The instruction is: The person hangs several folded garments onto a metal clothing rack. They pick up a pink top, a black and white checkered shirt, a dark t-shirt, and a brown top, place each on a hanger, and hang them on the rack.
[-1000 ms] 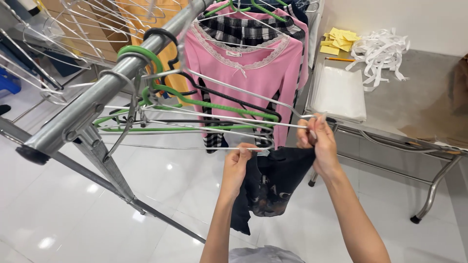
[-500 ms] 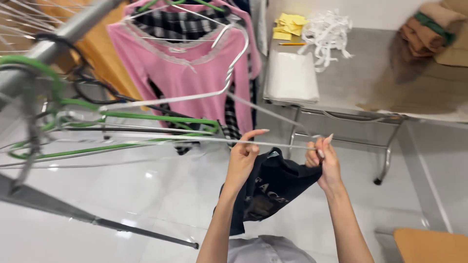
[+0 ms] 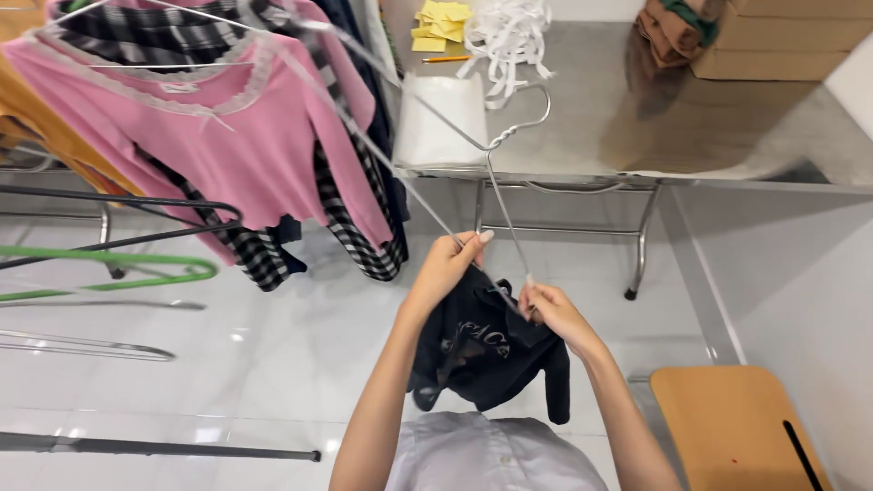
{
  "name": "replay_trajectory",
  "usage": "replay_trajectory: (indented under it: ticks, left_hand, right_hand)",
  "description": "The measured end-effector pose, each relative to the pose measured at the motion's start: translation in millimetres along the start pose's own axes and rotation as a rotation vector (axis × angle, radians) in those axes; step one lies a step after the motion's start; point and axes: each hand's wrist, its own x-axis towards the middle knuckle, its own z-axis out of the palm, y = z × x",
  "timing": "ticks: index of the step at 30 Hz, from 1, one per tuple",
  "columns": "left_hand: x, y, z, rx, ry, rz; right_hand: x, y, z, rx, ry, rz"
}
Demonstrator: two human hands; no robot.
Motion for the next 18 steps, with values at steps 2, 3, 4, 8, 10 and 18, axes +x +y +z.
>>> replay_trajectory:
  ticks: [2, 3, 4, 8, 10, 18]
  left_hand:
    - [3.5, 8.2, 11.7, 0.023, -0.063, -0.011]
    - [4.9, 12.4, 17.2, 0.047, -0.121, -0.021]
    - [6.2, 12.1, 24.2, 0.046, -0.125, -0.019]
    - [8.7, 26.6, 48.7, 0.042, -0.254, 0.018]
    - [9.4, 35.9, 64.9, 0.032, -0.304, 0.03]
    - [16.2, -2.0, 122.5, 0.601, -0.531, -0.29]
  right_hand:
    - [-16.1, -26.4, -10.3, -0.029, -0.104, 0.008]
    - [-24.3, -39.7, -14.9, -0.059, -0.213, 0.013]
    - [-22.7, -34.4, -25.9, -0.058, -0.209, 0.013]
    - [-26.6, -33.6, -61.5, -0.151, -0.232, 0.045]
    - [-32.7, -30.6, -75.6, -0.119, -0.218, 0.075]
    - [-10.9, 51.4, -163.2, 0.596, -0.214, -0.127]
